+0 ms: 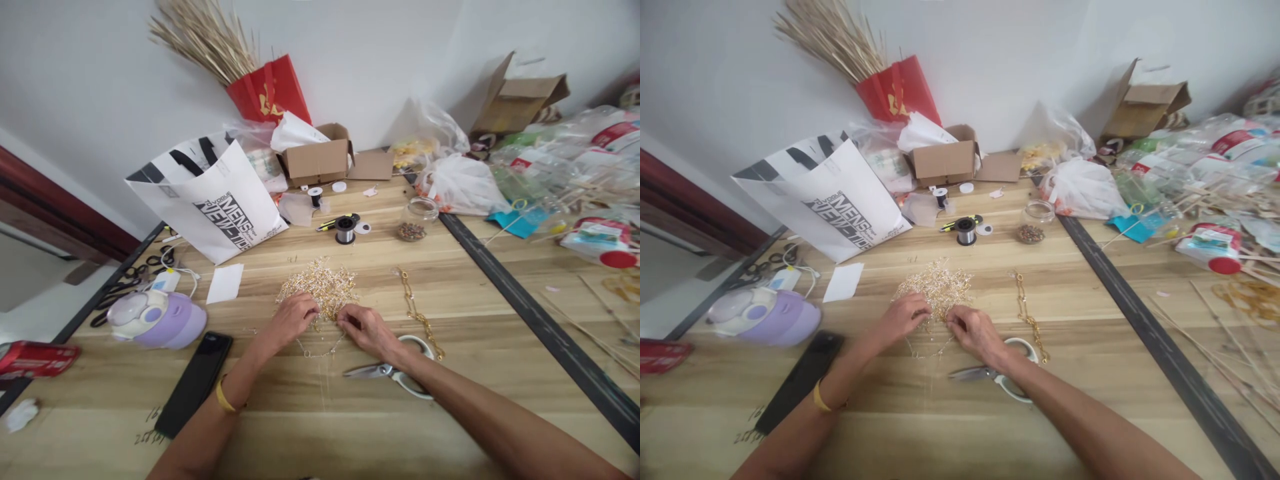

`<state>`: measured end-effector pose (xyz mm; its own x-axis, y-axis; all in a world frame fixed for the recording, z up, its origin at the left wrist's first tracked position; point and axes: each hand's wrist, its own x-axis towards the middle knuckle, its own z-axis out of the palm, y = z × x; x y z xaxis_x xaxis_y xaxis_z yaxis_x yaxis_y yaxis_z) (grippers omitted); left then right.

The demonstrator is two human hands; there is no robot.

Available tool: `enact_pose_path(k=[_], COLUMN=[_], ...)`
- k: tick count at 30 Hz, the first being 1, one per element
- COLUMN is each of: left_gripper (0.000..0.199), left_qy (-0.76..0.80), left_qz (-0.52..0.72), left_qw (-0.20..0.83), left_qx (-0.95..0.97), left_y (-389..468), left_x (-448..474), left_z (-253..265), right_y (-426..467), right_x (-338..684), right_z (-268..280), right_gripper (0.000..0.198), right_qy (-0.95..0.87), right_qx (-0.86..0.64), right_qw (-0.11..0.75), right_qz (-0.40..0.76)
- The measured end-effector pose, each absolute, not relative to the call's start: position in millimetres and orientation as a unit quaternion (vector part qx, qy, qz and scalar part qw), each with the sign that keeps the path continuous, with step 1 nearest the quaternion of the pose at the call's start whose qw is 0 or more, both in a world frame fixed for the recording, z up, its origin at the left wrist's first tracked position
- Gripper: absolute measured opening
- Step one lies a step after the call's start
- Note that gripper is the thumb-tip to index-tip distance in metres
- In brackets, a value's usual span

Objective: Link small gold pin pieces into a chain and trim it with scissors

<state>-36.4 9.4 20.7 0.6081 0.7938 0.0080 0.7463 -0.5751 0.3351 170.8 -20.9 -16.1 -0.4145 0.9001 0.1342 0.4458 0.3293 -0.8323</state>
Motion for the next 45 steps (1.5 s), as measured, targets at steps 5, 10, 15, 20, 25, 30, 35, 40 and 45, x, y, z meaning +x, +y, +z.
enact_pose_path(k=[5, 10, 15, 20, 25, 30, 35, 40, 45], left_gripper=[0.017, 0.017, 0.014, 0.011, 0.012, 0.014, 0.018, 0.02, 0.018], left_qy=[0.42, 0.397, 0.402, 0.455, 0.486, 0.478, 0.484, 0.477, 0.467], left_qz=[0.061, 0.057, 0.098, 0.191, 0.265, 0.335, 0.357, 0.382, 0.352], left_qw=[0.135, 0.125, 0.146, 0.235, 0.393, 0.517, 0.581, 0.62, 0.612], left_qx=[0.895, 0.907, 0.899, 0.838, 0.734, 0.626, 0.548, 0.492, 0.533], left_y=[8, 9, 12, 13, 14, 15, 16, 16, 12], left_x=[-34, -32, -34, -35, -38, -38, -35, -34, -30], left_z=[21, 18, 15, 16, 17, 18, 13, 4, 5], right_y=[-20, -20, -19, -20, -20, -21, -20, -20, -20], right_x=[171, 170, 170, 170, 170, 170, 170, 170, 171], right_z=[-16, -18, -19, -18, -16, -14, -14, -15, -15], right_gripper=[0.009, 0.009, 0.009, 0.009, 0.009, 0.009, 0.009, 0.009, 0.008], right_qy=[-0.758, -0.76, -0.76, -0.758, -0.757, -0.755, -0.756, -0.758, -0.747], right_qx=[-0.445, -0.447, -0.449, -0.45, -0.451, -0.451, -0.452, -0.447, -0.446], right_qw=[0.303, 0.3, 0.302, 0.302, 0.301, 0.302, 0.3, 0.302, 0.313], right_qz=[0.368, 0.363, 0.361, 0.362, 0.365, 0.367, 0.366, 0.367, 0.382])
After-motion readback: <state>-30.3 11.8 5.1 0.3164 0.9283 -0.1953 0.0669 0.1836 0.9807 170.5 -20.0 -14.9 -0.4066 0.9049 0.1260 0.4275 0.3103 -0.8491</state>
